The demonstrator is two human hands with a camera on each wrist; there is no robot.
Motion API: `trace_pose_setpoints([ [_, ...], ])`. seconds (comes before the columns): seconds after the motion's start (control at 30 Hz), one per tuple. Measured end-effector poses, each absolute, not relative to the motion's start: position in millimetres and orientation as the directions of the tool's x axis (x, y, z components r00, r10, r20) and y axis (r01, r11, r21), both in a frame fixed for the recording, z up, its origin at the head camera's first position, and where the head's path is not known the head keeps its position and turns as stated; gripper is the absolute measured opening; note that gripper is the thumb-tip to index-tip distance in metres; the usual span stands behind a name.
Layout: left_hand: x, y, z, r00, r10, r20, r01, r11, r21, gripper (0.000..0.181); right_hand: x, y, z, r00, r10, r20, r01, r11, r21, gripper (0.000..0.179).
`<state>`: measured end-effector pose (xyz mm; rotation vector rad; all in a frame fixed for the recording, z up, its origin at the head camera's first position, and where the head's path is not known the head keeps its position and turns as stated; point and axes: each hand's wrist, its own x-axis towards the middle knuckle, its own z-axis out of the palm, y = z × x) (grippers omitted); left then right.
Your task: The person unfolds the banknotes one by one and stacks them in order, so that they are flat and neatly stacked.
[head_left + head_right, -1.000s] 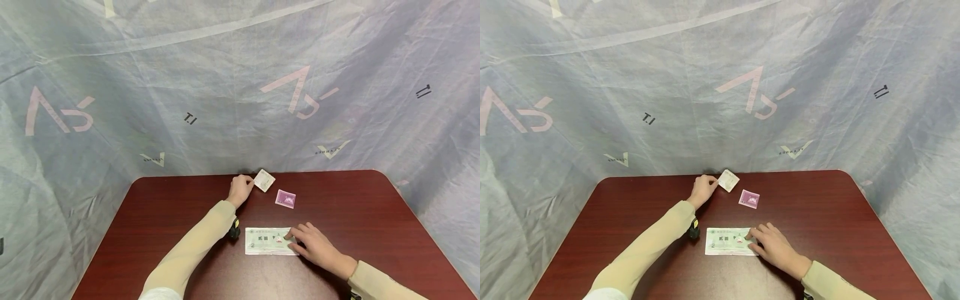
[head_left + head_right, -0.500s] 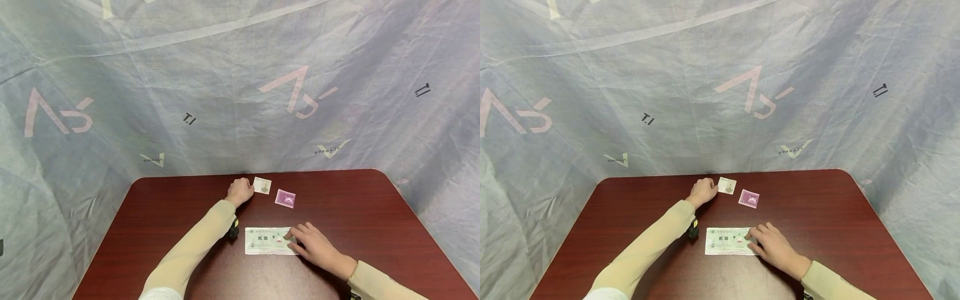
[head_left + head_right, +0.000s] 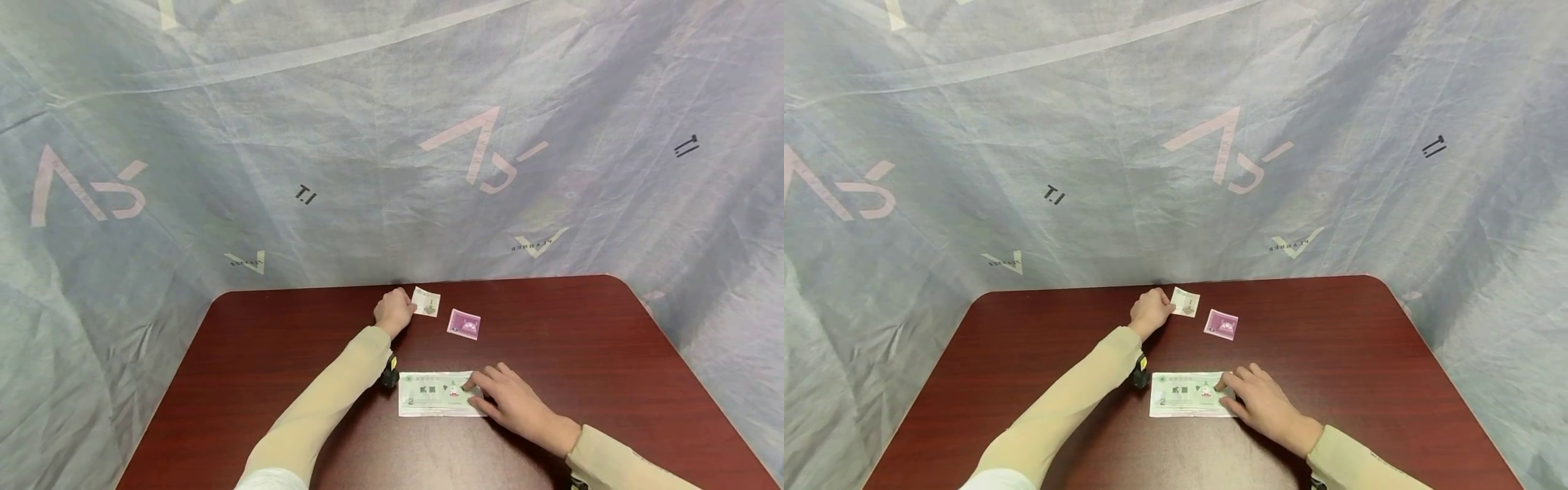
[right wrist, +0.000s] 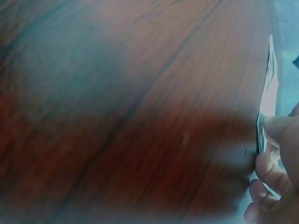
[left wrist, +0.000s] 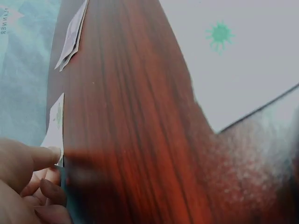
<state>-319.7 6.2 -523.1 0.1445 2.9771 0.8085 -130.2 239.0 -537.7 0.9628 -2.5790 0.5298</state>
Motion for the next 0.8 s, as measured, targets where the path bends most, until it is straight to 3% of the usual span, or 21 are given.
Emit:
trace_pose_setpoints([
  [0.43,-313.1,-2.0,-513.8,-0.998,0.067,0.021,0.064,0.742,0.667,0.007,-130.5,240.1,-542.4,-0.703,-0.550,0.451,-0.686,0.691,-0.228,0.025],
  [0.8,-308.1,-9.1,-502.2,-0.991,0.135,-0.003,0.087,0.652,0.753,0.019,-132.0,239.9,-539.9,-0.716,-0.550,0.431,-0.677,0.696,-0.237,0.024],
])
